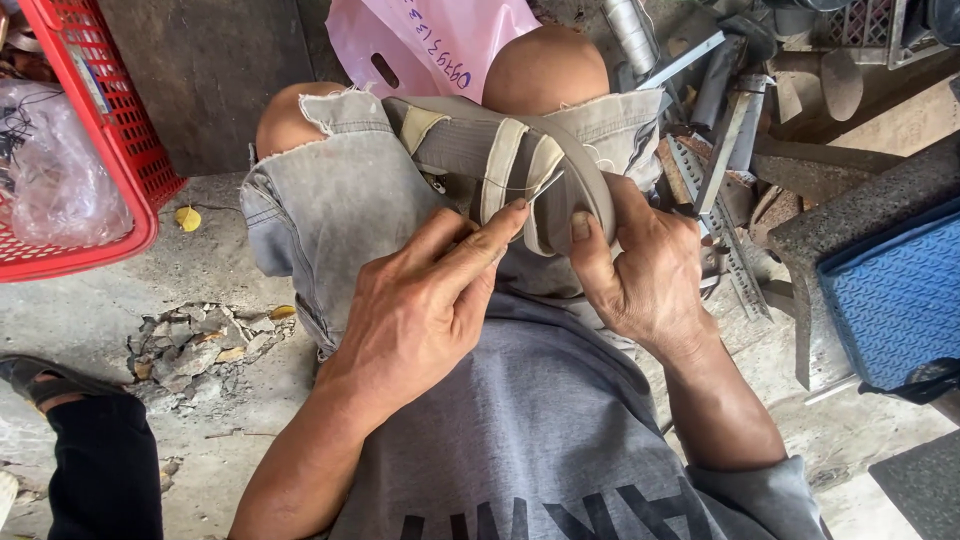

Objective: Repairing a sandal by sewing the strap with a needle and thread and finishing the thread end with a lighter.

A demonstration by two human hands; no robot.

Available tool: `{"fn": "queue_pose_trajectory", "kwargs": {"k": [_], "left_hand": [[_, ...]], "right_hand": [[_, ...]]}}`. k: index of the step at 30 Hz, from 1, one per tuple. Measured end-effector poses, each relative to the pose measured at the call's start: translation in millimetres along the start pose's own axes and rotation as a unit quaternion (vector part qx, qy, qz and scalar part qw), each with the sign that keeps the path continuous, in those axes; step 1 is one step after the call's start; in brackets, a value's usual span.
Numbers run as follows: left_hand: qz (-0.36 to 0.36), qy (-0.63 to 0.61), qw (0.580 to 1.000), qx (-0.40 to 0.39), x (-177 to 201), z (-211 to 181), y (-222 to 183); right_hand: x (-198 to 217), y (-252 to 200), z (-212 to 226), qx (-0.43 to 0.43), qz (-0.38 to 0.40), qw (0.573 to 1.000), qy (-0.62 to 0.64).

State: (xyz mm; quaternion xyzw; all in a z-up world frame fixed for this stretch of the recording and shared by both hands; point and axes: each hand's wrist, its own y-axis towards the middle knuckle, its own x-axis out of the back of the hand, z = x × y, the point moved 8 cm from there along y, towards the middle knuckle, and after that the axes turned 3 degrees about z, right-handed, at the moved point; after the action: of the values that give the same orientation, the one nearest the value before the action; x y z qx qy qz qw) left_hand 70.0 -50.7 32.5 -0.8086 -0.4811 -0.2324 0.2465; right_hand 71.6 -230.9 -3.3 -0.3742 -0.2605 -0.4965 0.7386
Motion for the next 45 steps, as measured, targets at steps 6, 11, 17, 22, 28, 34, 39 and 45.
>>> {"fn": "queue_pose_trajectory", "kwargs": {"k": [6,11,17,22,28,34,39,45], "left_hand": [[0.011,-0.012,1.000,-0.005,2,3,2],[0.056,-0.024,0.998,-0.034,4,14,3],[0.078,0.051,0.982,-0.167,23,23,19],[0.094,0.057,0.976,-0.186,21,19,30],[0.117,0.088,0.968,-0.204,25,10,42],[0.098,0.088,0.966,-0.223,9,11,49],[0.055,0.053,0.973,-0.219,21,6,29],[0.088,0.125,0.985,-0.080,16,7,16]], "right_hand": [[1,0,2,-0.008,-0.004,1.000,-0.013],[-5,3,26,0.068,0.008,0.997,0.020],[-1,-1,44,0.092,-0.018,0.992,-0.082],[-5,-5,40,0.101,-0.035,0.988,-0.114],[-9,-6,41,0.114,-0.038,0.986,-0.117],[-12,-4,40,0.123,-0.064,0.981,-0.134],[2,-6,50,0.165,-0.052,0.979,-0.111],[44,-5,-9,0.153,-0.088,0.984,0.011]]}}
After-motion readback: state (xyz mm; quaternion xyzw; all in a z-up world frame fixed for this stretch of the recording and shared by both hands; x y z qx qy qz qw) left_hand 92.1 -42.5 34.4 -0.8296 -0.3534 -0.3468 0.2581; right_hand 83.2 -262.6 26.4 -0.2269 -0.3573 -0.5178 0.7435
